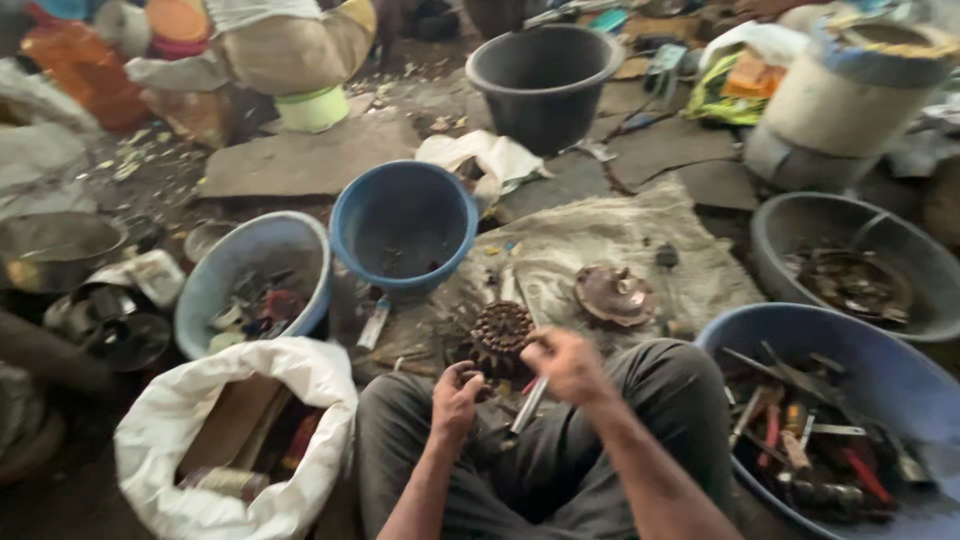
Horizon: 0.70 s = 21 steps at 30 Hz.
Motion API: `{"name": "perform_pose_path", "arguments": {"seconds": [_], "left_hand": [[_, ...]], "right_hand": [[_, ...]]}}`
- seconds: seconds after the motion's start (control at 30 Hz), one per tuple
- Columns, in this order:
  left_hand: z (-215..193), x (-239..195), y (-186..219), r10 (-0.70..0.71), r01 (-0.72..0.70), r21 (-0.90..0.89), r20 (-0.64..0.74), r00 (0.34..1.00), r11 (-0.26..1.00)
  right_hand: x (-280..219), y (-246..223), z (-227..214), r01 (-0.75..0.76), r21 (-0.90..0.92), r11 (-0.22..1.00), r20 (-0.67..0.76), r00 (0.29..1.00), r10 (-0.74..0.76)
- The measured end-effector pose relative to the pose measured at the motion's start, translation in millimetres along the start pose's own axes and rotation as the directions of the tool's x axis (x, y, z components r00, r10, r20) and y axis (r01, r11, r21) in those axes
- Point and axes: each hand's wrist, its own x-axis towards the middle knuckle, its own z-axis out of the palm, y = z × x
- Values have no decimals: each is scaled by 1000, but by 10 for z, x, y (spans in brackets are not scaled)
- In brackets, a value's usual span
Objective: The person sits on the ground and uses a hammer, screwdriver, and pliers to disassemble and adjust a gear-like mechanical part and a copper housing. They repeatedly strike and pry components, then place tools and parts on a cloth.
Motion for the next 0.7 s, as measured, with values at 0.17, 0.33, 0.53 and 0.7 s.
{"name": "perform_pose_path", "arguments": {"seconds": [0.17,0.33,0.53,0.7], "left_hand": [[290,38,32,133,-81,860,15,991,504],[1100,127,-238,-356,52,984,13,934,172],[1247,173,-187,-370,-23,992,69,927,128],[1373,18,453,-315,-85,927,209,926,366]], "right_hand": [[-109,-380,-562,-18,319,947,-227,969,95],[-106,-224,-484,-118,219,969,-178,971,159],[51,443,-473,-237,229,944,-185,942,281],[340,1007,-422,-366,563,741,-257,775,578]]}}
